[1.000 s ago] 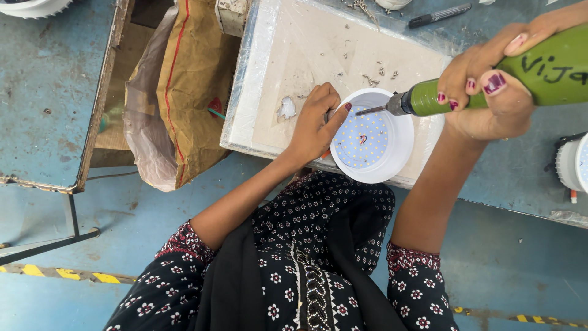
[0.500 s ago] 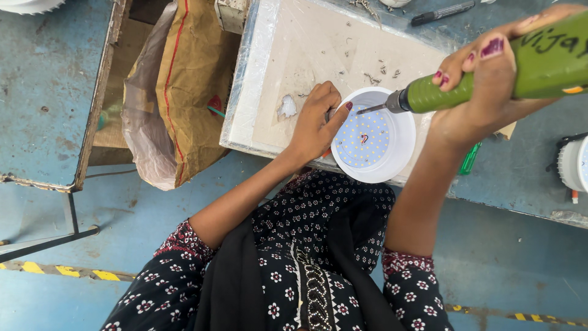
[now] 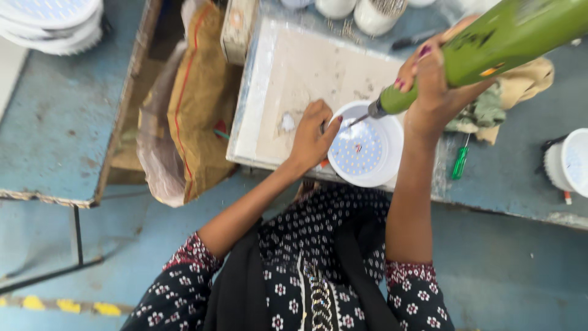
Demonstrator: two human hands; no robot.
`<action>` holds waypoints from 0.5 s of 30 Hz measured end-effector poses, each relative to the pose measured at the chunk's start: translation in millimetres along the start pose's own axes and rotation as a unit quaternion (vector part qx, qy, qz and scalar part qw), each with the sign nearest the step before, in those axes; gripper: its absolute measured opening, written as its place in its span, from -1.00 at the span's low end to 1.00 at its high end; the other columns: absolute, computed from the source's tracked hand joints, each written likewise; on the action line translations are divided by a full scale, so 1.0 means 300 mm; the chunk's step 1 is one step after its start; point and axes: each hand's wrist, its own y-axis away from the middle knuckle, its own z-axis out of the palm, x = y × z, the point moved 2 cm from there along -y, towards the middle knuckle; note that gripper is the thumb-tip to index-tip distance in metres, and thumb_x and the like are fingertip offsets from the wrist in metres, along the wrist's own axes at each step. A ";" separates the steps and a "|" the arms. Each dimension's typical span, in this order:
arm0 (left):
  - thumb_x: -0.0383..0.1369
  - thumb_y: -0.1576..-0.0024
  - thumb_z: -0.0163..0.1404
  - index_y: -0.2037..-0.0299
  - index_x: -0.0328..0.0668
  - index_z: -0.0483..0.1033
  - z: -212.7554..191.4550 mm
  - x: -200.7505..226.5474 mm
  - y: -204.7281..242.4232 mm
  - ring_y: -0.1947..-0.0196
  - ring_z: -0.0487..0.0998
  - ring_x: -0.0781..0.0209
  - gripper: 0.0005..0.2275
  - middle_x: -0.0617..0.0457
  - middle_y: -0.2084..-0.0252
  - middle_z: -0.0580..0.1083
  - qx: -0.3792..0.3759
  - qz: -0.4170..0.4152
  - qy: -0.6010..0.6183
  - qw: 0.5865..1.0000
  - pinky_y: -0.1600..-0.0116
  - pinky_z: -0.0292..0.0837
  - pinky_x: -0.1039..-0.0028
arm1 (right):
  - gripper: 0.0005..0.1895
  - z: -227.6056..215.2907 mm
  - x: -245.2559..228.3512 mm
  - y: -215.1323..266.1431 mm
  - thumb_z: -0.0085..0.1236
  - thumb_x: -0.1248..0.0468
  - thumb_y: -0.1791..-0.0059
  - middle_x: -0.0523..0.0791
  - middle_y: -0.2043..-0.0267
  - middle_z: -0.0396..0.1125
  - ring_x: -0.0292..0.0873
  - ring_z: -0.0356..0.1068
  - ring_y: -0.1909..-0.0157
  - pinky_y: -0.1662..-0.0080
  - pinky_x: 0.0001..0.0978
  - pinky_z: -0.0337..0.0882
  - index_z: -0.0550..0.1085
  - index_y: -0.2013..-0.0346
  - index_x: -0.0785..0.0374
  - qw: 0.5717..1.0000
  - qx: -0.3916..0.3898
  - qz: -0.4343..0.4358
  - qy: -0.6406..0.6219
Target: The person uses a green electric screwdriver to fasten screws into the base of white LED light fixtures. They handle multiple units, placing each completed fixture aside and picking up the next one to continue the assembly process.
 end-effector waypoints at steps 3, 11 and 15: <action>-0.43 -0.18 0.07 0.44 -0.36 0.30 0.003 -0.003 0.006 0.24 0.31 -0.01 -0.78 -0.10 0.33 0.29 -0.008 -0.034 -0.015 0.999 0.11 0.23 0.28 | -0.62 0.057 -0.073 -0.028 0.04 0.59 -0.07 0.01 0.25 0.25 -0.17 0.26 0.55 0.48 -0.31 0.35 0.16 -0.11 0.40 0.998 -0.054 -0.002 -0.010; -0.38 -0.27 0.02 0.18 -0.30 0.33 -0.007 0.068 0.038 0.09 0.29 -0.04 -0.85 -0.09 0.15 0.30 0.049 0.018 -0.029 0.998 -0.10 0.22 0.25 | -0.65 0.175 -0.169 -0.146 0.25 0.49 -0.09 -0.02 0.21 0.33 -0.21 0.36 0.44 0.37 -0.33 0.47 0.23 0.00 0.32 0.995 -0.098 0.027 0.003; -0.25 -0.17 0.08 -0.02 -0.28 0.41 -0.052 0.175 0.098 -0.19 0.29 -0.13 -0.68 -0.12 -0.13 0.32 -0.076 0.132 -0.065 0.986 -0.33 0.09 0.13 | -0.77 0.276 -0.267 -0.186 0.28 0.39 -0.11 -0.02 0.25 0.36 -0.14 0.39 0.39 0.25 -0.32 0.44 0.36 0.14 0.43 0.981 -0.181 0.008 0.062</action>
